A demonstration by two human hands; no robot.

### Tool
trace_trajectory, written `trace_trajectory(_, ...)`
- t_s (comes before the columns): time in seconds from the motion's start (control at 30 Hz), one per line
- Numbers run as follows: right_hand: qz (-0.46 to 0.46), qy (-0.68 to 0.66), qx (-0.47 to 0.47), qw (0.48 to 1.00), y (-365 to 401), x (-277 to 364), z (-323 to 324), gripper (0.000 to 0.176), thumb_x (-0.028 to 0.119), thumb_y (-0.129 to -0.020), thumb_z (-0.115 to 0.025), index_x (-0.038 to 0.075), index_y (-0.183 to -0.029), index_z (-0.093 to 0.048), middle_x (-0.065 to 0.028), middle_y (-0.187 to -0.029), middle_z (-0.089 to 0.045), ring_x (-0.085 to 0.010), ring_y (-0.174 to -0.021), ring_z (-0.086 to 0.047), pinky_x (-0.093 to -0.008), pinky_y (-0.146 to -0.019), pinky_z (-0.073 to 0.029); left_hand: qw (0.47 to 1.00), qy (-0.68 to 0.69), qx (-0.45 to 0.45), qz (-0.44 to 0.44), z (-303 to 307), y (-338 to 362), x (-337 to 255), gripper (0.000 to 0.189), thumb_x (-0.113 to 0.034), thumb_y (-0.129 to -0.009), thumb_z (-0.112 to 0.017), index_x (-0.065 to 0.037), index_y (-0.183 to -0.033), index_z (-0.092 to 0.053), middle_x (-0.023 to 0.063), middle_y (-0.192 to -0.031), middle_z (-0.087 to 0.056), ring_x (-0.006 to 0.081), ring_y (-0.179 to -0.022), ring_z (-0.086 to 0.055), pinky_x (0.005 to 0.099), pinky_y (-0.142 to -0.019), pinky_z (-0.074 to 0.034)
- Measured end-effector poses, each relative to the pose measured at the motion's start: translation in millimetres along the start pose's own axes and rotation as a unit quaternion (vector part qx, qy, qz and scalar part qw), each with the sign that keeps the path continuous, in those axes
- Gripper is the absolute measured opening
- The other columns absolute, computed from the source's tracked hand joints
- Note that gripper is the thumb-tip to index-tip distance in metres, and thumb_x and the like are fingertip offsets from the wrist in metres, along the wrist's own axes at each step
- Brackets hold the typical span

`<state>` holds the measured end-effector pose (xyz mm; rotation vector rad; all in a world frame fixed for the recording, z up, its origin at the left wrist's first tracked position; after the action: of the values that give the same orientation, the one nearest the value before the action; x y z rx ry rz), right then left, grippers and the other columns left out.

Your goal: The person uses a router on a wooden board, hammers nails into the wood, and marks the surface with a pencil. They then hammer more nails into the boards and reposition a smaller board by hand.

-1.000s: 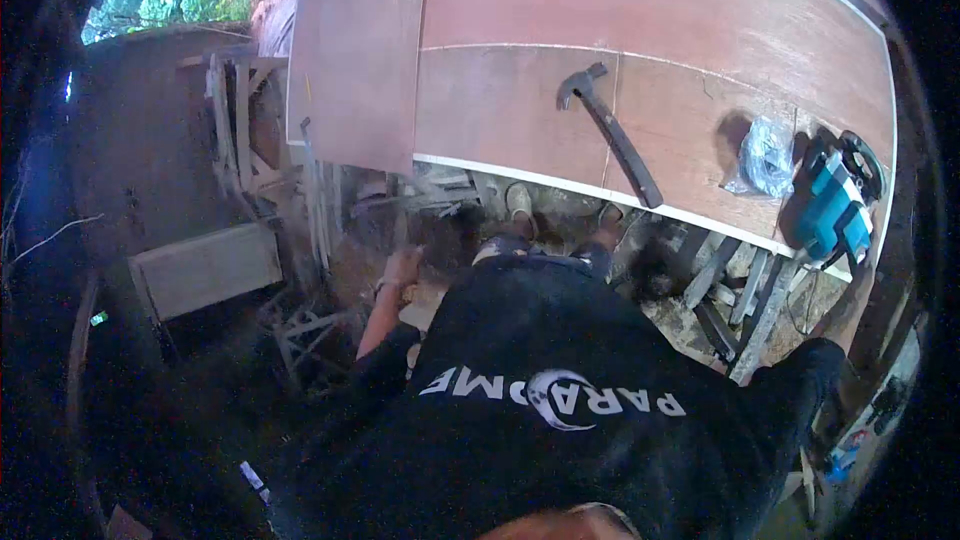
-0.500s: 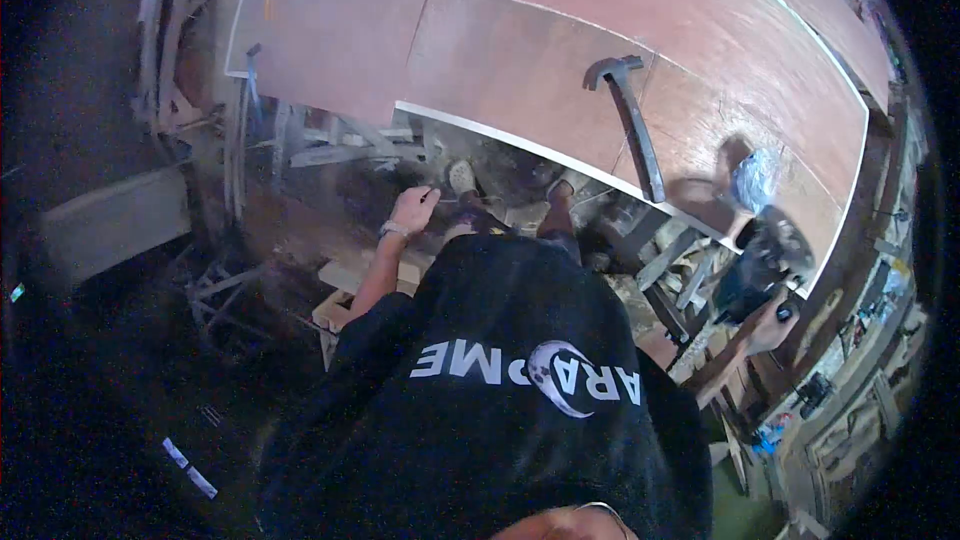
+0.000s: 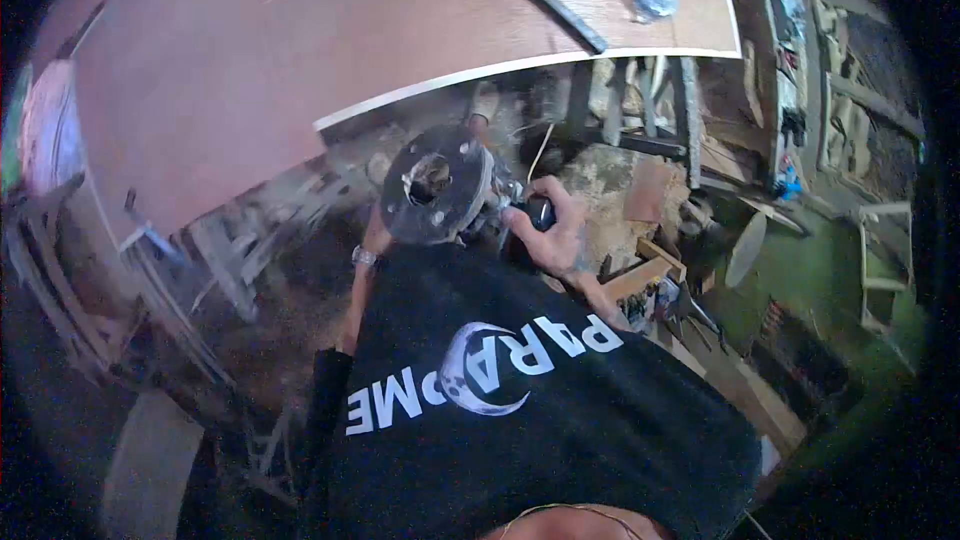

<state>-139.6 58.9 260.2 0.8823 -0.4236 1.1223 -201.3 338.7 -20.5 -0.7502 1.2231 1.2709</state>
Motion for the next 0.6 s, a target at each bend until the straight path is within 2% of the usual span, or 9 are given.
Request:
trace_trajectory(0.07,-0.016,-0.095,0.026,0.995,2.3,20.9,-48.7,0.031,0.028,-0.084,-0.078,0.004,-0.095,-0.063,-0.0050,-0.080,-0.064,-0.0124,-0.076,-0.060,-0.0316,-0.069,-0.049,0.999,0.009,-0.010,0.032,63.4,24.9,-30.6,0.043,-0.027,-0.105,-0.046,0.001,-0.136,-0.056,0.0147,-0.138,-0.057,0.0229,-0.127,-0.054,0.0355,-0.112,-0.036)
trace_trajectory(0.13,-0.019,-0.146,0.040,0.988,0.5,22.1,-82.7,0.028,0.029,-0.090,-0.073,0.003,-0.097,-0.066,-0.0064,-0.091,-0.069,-0.0125,-0.089,-0.060,-0.0306,-0.084,-0.048,0.988,0.115,-0.064,0.076,130.7,41.3,-99.0,0.046,-0.030,-0.104,-0.046,0.001,-0.136,-0.056,0.0149,-0.141,-0.055,0.0235,-0.126,-0.054,0.0350,-0.112,-0.035)
trace_trajectory(0.17,-0.146,-0.319,0.064,0.934,-4.2,-17.4,-113.2,0.026,0.028,-0.089,-0.072,0.005,-0.099,-0.067,-0.0056,-0.093,-0.070,-0.0131,-0.090,-0.062,-0.0298,-0.086,-0.049,0.972,0.194,-0.100,0.089,157.6,42.8,-124.3,0.047,-0.032,-0.103,-0.047,0.000,-0.136,-0.056,0.0151,-0.141,-0.054,0.0239,-0.125,-0.055,0.0351,-0.112,-0.036)
trace_trajectory(0.23,-0.403,-0.411,0.168,0.800,-19.7,2.1,-93.9,0.031,0.031,-0.089,-0.070,0.008,-0.109,-0.066,-0.0058,-0.098,-0.071,-0.0159,-0.089,-0.065,-0.0312,-0.081,-0.053,0.978,0.151,-0.136,-0.034,149.7,24.2,-174.8,0.048,-0.039,-0.102,-0.046,0.000,-0.127,-0.060,0.0151,-0.133,-0.057,0.0245,-0.119,-0.056,0.0349,-0.107,-0.038)
trace_trajectory(0.27,-0.428,-0.484,0.293,0.705,-26.4,-48.0,-125.7,0.044,0.040,-0.092,-0.066,0.012,-0.125,-0.062,-0.0066,-0.102,-0.070,-0.0202,-0.083,-0.068,-0.0350,-0.070,-0.058,0.977,0.116,-0.150,-0.103,158.4,19.2,-172.5,0.049,-0.042,-0.101,-0.046,0.000,-0.124,-0.060,0.0150,-0.130,-0.058,0.0244,-0.117,-0.057,0.0349,-0.105,-0.039)
trace_trajectory(0.33,-0.315,-0.401,0.171,0.843,-28.1,-169.6,-159.2,0.050,0.048,-0.097,-0.056,0.012,-0.132,-0.058,-0.0072,-0.106,-0.070,-0.0227,-0.085,-0.068,-0.0391,-0.066,-0.057,0.963,0.072,-0.189,-0.177,167.1,-2.7,-180.7,0.048,-0.045,-0.099,-0.043,-0.002,-0.106,-0.062,0.0148,-0.115,-0.063,0.0259,-0.104,-0.062,0.0359,-0.093,-0.045)
trace_trajectory(0.4,-0.375,-0.399,0.235,0.803,-43.7,-224.4,-164.8,0.048,0.048,-0.100,-0.053,0.008,-0.125,-0.061,-0.0062,-0.113,-0.069,-0.0223,-0.096,-0.069,-0.0397,-0.078,-0.061,0.959,0.045,-0.218,-0.174,163.6,-23.8,-128.4,0.045,-0.042,-0.097,-0.041,-0.002,-0.097,-0.060,0.0141,-0.105,-0.065,0.0263,-0.094,-0.063,0.0362,-0.085,-0.046)
trace_trajectory(0.47,-0.358,-0.398,0.232,0.812,-52.6,-172.9,-162.7,0.044,0.047,-0.100,-0.053,0.009,-0.121,-0.062,-0.0051,-0.106,-0.068,-0.0210,-0.091,-0.069,-0.0364,-0.075,-0.060,0.942,-0.007,-0.259,-0.212,176.6,-42.2,-124.4,0.036,-0.030,-0.095,-0.036,-0.002,-0.085,-0.056,0.0119,-0.087,-0.064,0.0264,-0.080,-0.062,0.0358,-0.073,-0.047)
trace_trajectory(0.6,-0.289,-0.454,0.174,0.825,-95.0,-74.7,-166.3,0.042,0.048,-0.100,-0.054,0.010,-0.116,-0.063,-0.0031,-0.095,-0.066,-0.0173,-0.082,-0.067,-0.0315,-0.070,-0.059,0.936,0.181,-0.260,-0.152,172.9,-91.3,-66.1,0.036,-0.024,-0.100,-0.030,-0.002,-0.088,-0.055,0.0108,-0.084,-0.061,0.0231,-0.077,-0.059,0.0369,-0.074,-0.049)
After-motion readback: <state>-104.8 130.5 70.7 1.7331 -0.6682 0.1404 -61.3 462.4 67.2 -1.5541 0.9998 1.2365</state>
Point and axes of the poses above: each hand's wrist, its own y-axis away from the middle knuckle, its own z-axis out of the back of the hand, x = y × z, the point moved 4 cm from there along -y, towards the middle knuckle
